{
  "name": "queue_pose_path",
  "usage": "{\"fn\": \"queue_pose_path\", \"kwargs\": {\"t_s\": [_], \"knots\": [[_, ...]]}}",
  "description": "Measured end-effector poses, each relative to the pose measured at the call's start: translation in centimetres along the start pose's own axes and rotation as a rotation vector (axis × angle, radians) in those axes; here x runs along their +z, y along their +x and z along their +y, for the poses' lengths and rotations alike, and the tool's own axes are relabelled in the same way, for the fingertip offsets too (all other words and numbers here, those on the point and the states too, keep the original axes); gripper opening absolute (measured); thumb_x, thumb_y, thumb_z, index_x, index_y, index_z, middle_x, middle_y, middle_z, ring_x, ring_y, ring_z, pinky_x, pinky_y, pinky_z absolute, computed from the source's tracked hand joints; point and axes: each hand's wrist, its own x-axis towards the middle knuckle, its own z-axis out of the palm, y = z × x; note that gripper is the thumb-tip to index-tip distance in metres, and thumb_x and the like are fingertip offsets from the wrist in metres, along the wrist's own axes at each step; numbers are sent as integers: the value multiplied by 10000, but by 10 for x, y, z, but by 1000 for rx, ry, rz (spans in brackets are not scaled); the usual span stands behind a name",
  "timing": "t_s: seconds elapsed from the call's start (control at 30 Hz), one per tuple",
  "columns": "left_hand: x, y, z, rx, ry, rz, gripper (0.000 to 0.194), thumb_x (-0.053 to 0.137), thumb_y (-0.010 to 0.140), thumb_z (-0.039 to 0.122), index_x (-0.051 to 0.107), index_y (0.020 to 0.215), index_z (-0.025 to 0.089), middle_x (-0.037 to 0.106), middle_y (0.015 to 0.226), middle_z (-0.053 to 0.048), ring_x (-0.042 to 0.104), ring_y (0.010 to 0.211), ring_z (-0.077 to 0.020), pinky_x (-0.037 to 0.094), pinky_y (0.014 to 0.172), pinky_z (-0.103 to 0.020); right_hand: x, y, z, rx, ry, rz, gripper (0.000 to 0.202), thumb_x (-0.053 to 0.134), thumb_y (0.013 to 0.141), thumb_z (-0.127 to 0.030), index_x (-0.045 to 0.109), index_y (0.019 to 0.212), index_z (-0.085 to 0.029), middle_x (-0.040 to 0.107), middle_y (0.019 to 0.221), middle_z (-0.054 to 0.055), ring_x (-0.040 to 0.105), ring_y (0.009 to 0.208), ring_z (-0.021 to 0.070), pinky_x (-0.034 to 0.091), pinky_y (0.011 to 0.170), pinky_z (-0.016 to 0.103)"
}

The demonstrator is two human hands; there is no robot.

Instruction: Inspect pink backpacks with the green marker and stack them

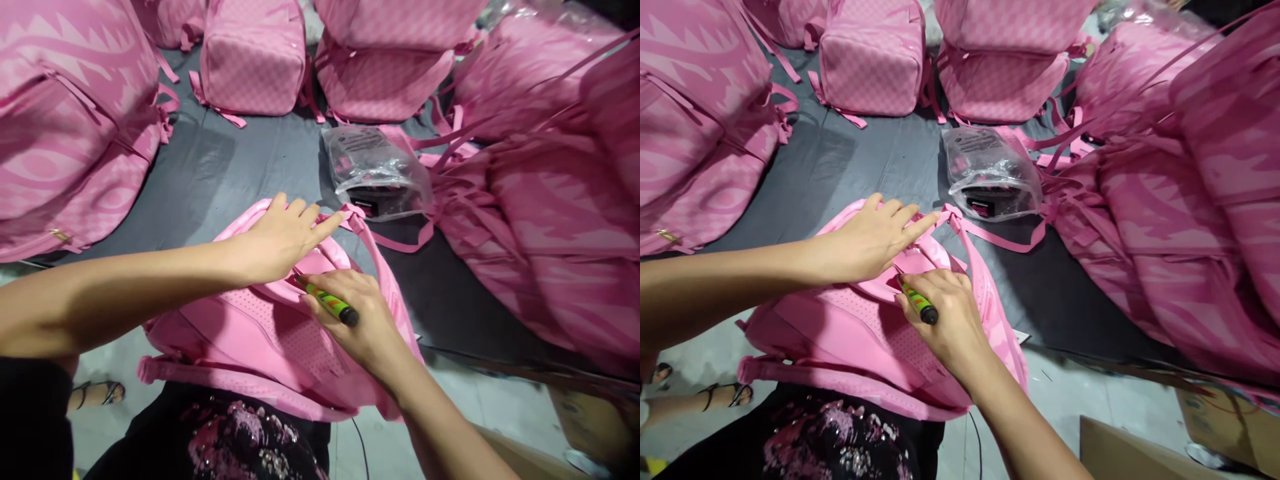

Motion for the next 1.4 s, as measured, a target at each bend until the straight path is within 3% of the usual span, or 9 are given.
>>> {"fn": "queue_pose_path", "kwargs": {"t_s": [0.23, 0.33, 0.5, 0.63, 0.93, 1.2, 1.3, 1.4], "knots": [[-1, 0, 0, -8, -40, 5, 748, 526, 886, 183, 183, 1550, 156, 556, 1304, -158, 512, 1095, -302, 303, 885, -387, 11, -4, -15, 95, -139, 96, 181, 622, 922, -316, 691, 1057, -218, 748, 937, 34, 656, 887, 234, 379, 793, 412], [2, 0, 0, -15, -40, 17, 756, 530, 880, 185, 181, 1550, 149, 558, 1297, -161, 511, 1095, -310, 305, 881, -394, 18, -7, -18, 118, -64, 146, 176, 643, 909, -308, 696, 1048, -213, 748, 943, 31, 671, 888, 219, 381, 851, 421], [4, 0, 1, -26, -44, 22, 754, 538, 876, 194, 195, 1546, 153, 514, 1366, -165, 496, 1133, -321, 307, 898, -408, 25, -9, -22, 157, -127, 242, 168, 628, 906, -305, 703, 1015, -202, 748, 912, 45, 683, 858, 233, 391, 849, 433], [2, -1, 2, -39, -45, 15, 763, 540, 878, 203, 184, 1552, 157, 510, 1373, -162, 497, 1135, -318, 313, 905, -409, 25, -8, -26, 175, -127, 235, 155, 628, 898, -322, 702, 964, -203, 752, 898, 49, 682, 846, 244, 420, 828, 430], [-3, 1, 2, -52, -33, -36, 748, 513, 881, 171, 182, 1552, 159, 488, 1400, -162, 489, 1157, -314, 317, 925, -411, 33, -9, -25, 158, -150, 348, 134, 623, 908, -305, 694, 971, -209, 762, 919, 47, 694, 869, 228, 420, 834, 413], [1, 2, 1, -52, -33, -37, 761, 490, 881, 171, 148, 1561, 173, 485, 1408, -158, 486, 1161, -305, 320, 927, -409, 33, -6, -25, 169, -138, 344, 134, 612, 909, -297, 694, 936, -195, 762, 899, 44, 700, 850, 214, 426, 822, 387], [-8, 0, -3, -38, -49, -87, 828, 541, 877, 225, 92, 1573, 206, 428, 1471, -164, 466, 1214, -316, 328, 961, -430, 33, -7, -23, 171, -93, 322, 119, 612, 905, -278, 694, 928, -196, 768, 903, 30, 713, 806, 196, 426, 807, 366], [-26, -10, -10, -71, -82, -249, 1046, 701, 794, 364, 15, 1575, 251, 217, 1599, -182, 340, 1347, -378, 334, 1010, -487, 32, -11, -27, 183, -129, 342, 106, 623, 897, -265, 696, 910, -190, 766, 870, 23, 711, 774, 194, 409, 791, 363]]}}
